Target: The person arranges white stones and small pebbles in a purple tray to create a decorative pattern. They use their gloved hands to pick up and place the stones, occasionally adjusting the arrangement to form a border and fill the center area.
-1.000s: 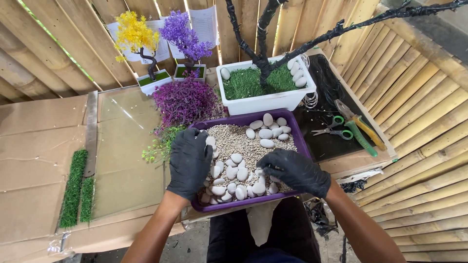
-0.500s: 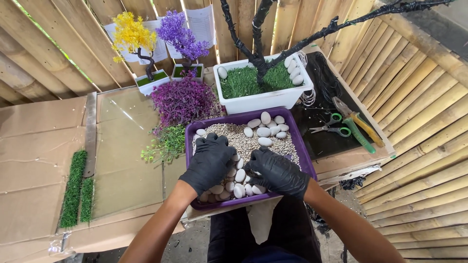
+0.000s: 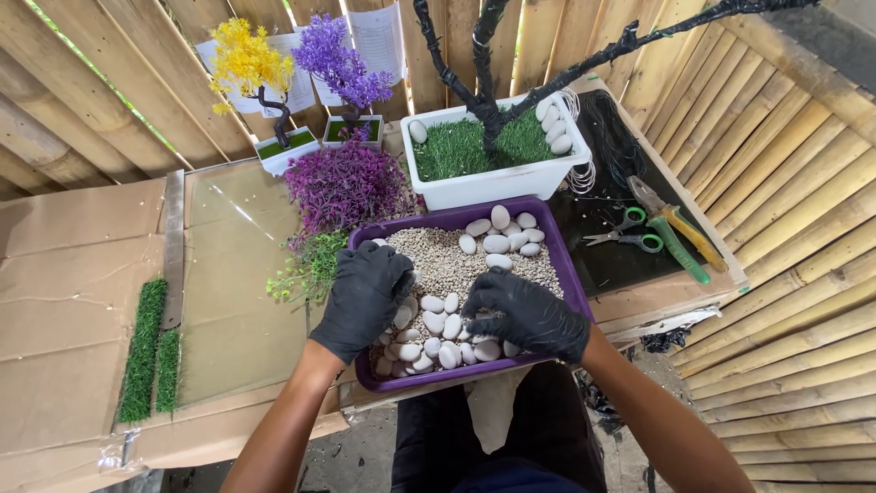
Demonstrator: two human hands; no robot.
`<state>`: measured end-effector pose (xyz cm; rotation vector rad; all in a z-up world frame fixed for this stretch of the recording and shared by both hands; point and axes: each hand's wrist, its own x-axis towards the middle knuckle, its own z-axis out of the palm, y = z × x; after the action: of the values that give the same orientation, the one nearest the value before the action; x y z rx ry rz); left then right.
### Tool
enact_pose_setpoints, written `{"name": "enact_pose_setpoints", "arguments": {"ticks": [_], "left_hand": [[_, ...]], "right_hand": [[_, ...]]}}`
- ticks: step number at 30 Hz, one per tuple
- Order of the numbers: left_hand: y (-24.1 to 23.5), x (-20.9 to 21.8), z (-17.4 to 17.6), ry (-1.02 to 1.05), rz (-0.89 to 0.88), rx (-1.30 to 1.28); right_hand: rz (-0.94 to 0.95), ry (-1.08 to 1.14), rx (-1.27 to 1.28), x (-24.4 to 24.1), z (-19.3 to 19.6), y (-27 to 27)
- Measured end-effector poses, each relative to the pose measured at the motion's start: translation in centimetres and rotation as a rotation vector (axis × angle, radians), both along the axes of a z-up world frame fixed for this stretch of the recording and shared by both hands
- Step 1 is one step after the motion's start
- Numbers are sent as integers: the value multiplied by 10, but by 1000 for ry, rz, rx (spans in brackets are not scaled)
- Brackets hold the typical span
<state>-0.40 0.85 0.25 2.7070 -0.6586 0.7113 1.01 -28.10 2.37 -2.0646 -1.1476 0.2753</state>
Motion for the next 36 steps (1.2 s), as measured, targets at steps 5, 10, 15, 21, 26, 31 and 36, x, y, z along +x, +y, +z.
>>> {"name": "enact_pose_setpoints", "arguments": {"ticks": [5,10,15,21,26,31,36], "left_hand": [[9,0,-14,-178,153,198],[12,12,-41,-254,149,128],[34,19,-65,-265,160,125],[7,-14,-5,-134,167,116],[-17,-32,8,95,28,86],[-21,-28,-14,165,-56,68],[-34,-49,21,191,-150,-6]], "right_hand": [[-91,-123,-61,18,-15,12],[-22,-231,-52,24,-23,47],[-58,-330,2,16,-29,59],[-44,-6,38,22,-27,56],[-144,121,115,36,10,31],[-177,71,103,26,15,29],[-212,157,186,19,12,28]]}}
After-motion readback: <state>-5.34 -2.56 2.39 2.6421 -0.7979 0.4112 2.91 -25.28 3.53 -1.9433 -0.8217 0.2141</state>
